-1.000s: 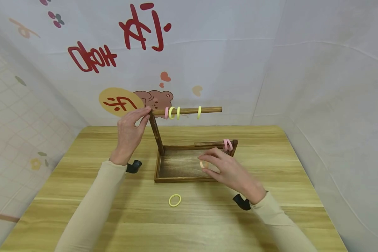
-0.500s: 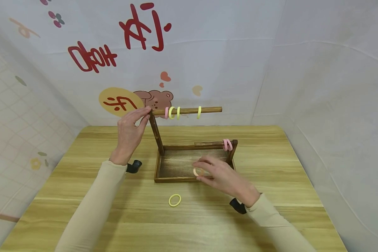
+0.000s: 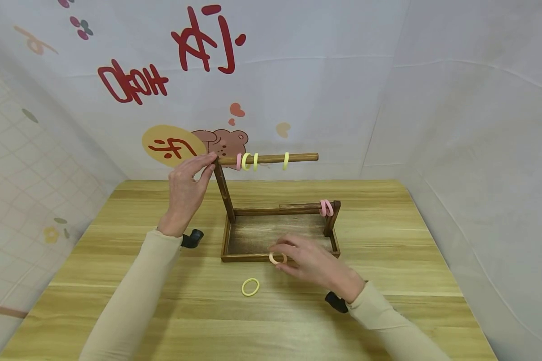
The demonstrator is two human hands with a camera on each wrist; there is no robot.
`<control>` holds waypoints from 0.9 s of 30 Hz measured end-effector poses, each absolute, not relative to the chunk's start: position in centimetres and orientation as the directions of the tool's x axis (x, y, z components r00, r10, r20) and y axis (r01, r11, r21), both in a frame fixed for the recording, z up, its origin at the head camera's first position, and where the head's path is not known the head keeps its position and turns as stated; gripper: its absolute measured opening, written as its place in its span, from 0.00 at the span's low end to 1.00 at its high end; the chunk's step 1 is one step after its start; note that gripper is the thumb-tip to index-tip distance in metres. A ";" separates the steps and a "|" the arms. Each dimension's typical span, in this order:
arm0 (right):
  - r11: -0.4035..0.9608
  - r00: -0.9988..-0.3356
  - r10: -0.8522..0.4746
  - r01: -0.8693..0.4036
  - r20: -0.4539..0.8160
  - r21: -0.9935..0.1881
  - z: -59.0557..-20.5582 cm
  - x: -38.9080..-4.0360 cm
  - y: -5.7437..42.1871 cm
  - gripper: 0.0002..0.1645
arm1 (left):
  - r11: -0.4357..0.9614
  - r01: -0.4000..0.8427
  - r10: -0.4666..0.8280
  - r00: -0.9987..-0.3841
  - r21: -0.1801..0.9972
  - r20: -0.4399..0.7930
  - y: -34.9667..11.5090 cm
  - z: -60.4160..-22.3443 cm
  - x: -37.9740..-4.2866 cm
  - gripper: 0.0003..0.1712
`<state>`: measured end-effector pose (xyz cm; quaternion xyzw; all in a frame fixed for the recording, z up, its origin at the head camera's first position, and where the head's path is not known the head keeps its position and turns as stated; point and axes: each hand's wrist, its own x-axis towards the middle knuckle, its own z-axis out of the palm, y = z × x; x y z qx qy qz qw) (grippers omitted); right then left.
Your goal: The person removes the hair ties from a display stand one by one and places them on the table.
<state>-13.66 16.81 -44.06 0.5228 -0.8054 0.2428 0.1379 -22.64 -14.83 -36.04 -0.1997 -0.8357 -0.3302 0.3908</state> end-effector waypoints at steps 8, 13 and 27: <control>0.327 -0.397 -0.796 -0.918 0.458 -0.227 -44.5 -13.3 16.1 0.25 | 0.704 0.589 0.071 -0.615 0.398 0.786 -14.8 -36.1 -22.7 0.14; 0.316 -0.393 -0.805 -0.918 0.445 -0.240 -45.0 -13.1 15.9 0.24 | 0.700 0.591 0.068 -0.613 0.400 0.787 -14.8 -36.1 -22.8 0.14; 0.378 -0.434 -0.811 -0.900 0.393 -0.215 -46.4 -12.4 15.2 0.27 | 0.698 0.596 0.067 -0.606 0.397 0.793 -14.9 -36.2 -22.8 0.14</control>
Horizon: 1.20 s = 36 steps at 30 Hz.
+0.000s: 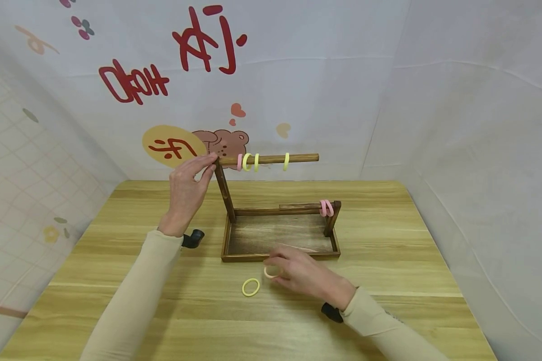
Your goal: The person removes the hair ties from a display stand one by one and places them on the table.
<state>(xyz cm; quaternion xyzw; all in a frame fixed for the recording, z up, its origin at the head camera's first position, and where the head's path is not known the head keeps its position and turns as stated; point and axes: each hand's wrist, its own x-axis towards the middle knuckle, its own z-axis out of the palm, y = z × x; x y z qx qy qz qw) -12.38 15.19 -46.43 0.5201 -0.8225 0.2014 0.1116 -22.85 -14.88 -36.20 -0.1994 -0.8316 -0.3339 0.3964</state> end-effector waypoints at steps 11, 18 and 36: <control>0.438 -0.514 -0.822 -0.846 0.245 -0.303 -47.2 -11.7 14.7 0.25 | 0.697 0.597 0.069 -0.609 0.398 0.790 -15.0 -36.1 -22.9 0.14; 0.439 -0.521 -0.827 -0.832 0.209 -0.338 -48.0 -11.6 14.5 0.25 | 0.695 0.596 0.063 -0.609 0.403 0.791 -14.9 -36.2 -22.9 0.14; 0.444 -0.538 -0.834 -0.786 0.123 -0.430 -49.1 -11.2 13.9 0.23 | 0.694 0.600 0.066 -0.603 0.398 0.795 -14.9 -36.3 -22.8 0.14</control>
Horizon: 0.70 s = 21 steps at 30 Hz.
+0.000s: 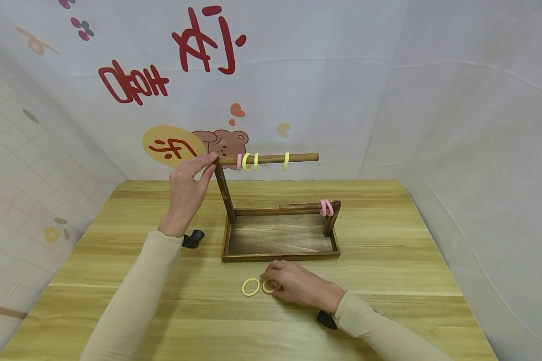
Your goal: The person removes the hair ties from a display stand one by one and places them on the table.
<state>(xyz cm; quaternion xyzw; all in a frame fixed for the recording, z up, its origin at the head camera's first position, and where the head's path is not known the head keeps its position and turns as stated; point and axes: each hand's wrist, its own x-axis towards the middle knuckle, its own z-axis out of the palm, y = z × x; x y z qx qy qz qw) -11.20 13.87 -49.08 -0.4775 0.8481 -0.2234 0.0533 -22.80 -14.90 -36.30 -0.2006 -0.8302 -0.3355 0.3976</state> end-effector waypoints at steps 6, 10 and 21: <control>0.437 -0.530 -0.840 -0.788 0.116 -0.433 -49.1 -11.1 13.8 0.24 | 0.691 0.601 0.059 -0.601 0.402 0.797 -14.9 -36.3 -22.8 0.14; 0.431 -0.524 -0.843 -0.794 0.123 -0.429 -49.4 -11.1 13.8 0.23 | 0.692 0.600 0.062 -0.603 0.401 0.795 -14.8 -36.3 -22.9 0.14; 0.452 -0.547 -0.826 -0.786 0.135 -0.421 -48.8 -11.1 14.3 0.26 | 0.691 0.605 0.065 -0.598 0.396 0.799 -14.9 -36.4 -22.9 0.14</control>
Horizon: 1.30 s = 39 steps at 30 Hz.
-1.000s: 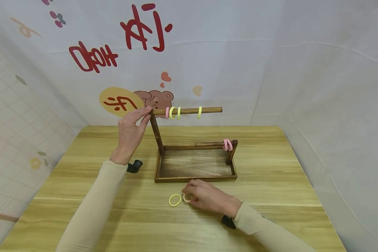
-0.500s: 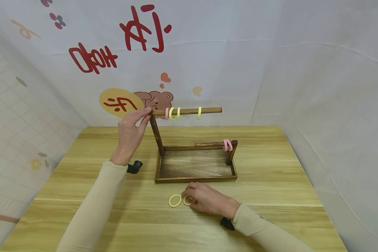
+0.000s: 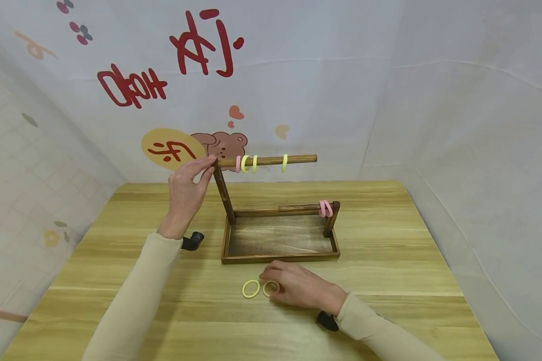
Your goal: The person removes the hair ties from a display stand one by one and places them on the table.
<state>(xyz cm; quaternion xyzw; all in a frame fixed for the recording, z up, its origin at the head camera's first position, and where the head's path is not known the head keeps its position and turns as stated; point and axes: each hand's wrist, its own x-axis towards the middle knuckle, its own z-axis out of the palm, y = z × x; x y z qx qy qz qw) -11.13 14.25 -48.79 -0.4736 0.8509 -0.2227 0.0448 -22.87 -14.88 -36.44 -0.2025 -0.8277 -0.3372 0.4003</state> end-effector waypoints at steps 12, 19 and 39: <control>0.427 -0.566 -0.733 -0.815 0.378 -0.393 -45.6 -12.2 15.0 0.15 | 0.685 0.611 0.056 -0.587 0.397 0.808 -14.8 -36.5 -22.9 0.14; 0.334 -0.501 -0.661 -0.863 0.558 -0.378 -44.7 -13.1 15.2 0.12 | 0.685 0.616 0.058 -0.580 0.391 0.813 -14.8 -36.5 -22.9 0.14; 0.378 -0.511 -0.461 -0.853 0.725 -0.361 -40.4 -15.6 15.8 0.19 | 0.693 0.605 0.055 -0.587 0.392 0.808 -14.8 -36.5 -22.9 0.13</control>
